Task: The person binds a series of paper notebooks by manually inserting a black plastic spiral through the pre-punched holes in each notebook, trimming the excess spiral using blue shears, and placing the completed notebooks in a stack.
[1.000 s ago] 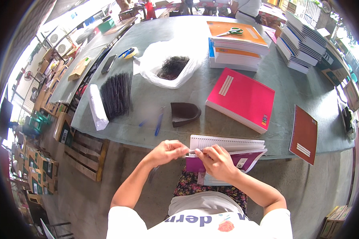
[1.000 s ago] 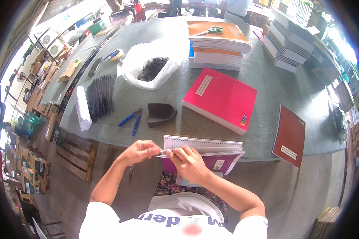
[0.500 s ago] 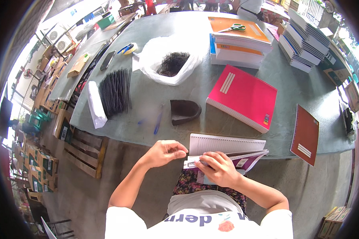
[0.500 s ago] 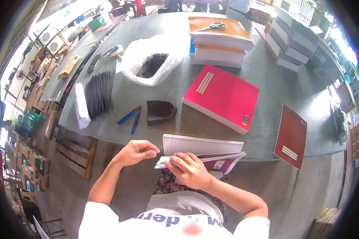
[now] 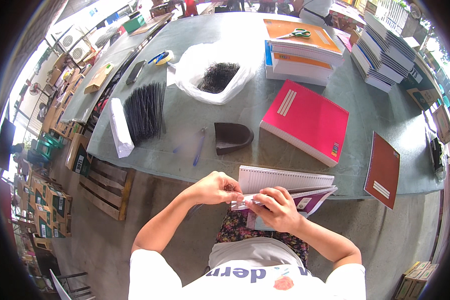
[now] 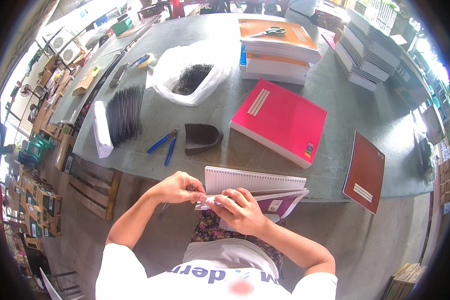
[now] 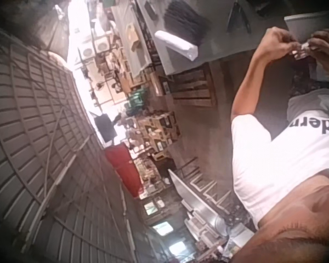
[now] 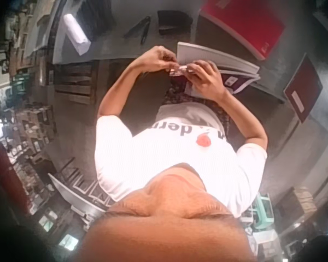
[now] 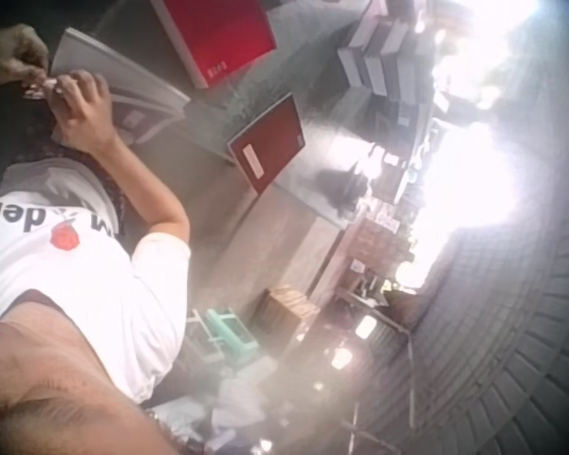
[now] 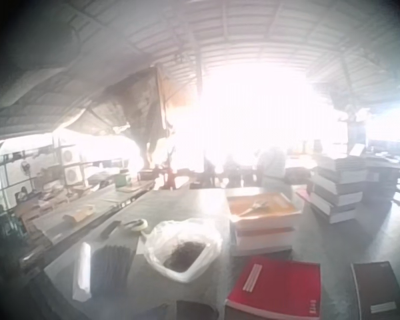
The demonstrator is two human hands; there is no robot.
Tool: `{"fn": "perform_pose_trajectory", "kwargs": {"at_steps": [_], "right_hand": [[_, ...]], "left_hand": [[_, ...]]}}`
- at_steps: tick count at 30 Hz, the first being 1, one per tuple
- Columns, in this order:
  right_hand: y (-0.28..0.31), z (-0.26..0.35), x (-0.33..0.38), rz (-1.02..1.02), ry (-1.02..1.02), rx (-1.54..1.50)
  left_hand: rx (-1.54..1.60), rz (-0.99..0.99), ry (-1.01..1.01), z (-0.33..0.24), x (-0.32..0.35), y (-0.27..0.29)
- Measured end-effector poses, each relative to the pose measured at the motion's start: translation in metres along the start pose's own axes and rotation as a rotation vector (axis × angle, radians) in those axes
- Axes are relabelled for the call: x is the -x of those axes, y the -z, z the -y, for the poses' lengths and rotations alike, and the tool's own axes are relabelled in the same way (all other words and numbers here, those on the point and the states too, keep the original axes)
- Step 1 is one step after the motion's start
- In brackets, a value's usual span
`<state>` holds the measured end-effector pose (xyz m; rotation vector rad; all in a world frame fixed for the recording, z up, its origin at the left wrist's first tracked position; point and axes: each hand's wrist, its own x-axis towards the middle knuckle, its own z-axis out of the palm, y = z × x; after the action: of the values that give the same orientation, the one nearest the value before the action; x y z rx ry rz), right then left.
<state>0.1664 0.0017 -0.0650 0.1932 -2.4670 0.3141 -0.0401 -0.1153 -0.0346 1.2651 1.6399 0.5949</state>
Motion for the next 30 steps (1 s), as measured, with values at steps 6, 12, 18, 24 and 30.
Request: {"fn": "perform_pose_trajectory", "kwargs": {"at_steps": [6,12,18,24,30], "right_hand": [[-0.003,-0.002,0.004,-0.024,0.009,0.012],[-0.010,-0.002,0.006,-0.060,0.009,-0.024],[-0.009,-0.001,0.003,-0.060,-0.016,-0.026],[-0.007,-0.002,0.001,-0.056,-0.011,-0.020],[-0.007,-0.005,0.002,-0.047,0.018,0.010]], "left_hand": [[0.056,-0.018,-0.047,-0.001,-0.006,-0.002],[0.059,-0.021,0.038,-0.005,-0.006,0.002],[0.090,0.009,0.049,-0.008,-0.006,0.001],[0.089,0.007,0.143,-0.007,-0.005,0.002],[0.114,0.038,0.143,-0.009,-0.002,0.005]]}}
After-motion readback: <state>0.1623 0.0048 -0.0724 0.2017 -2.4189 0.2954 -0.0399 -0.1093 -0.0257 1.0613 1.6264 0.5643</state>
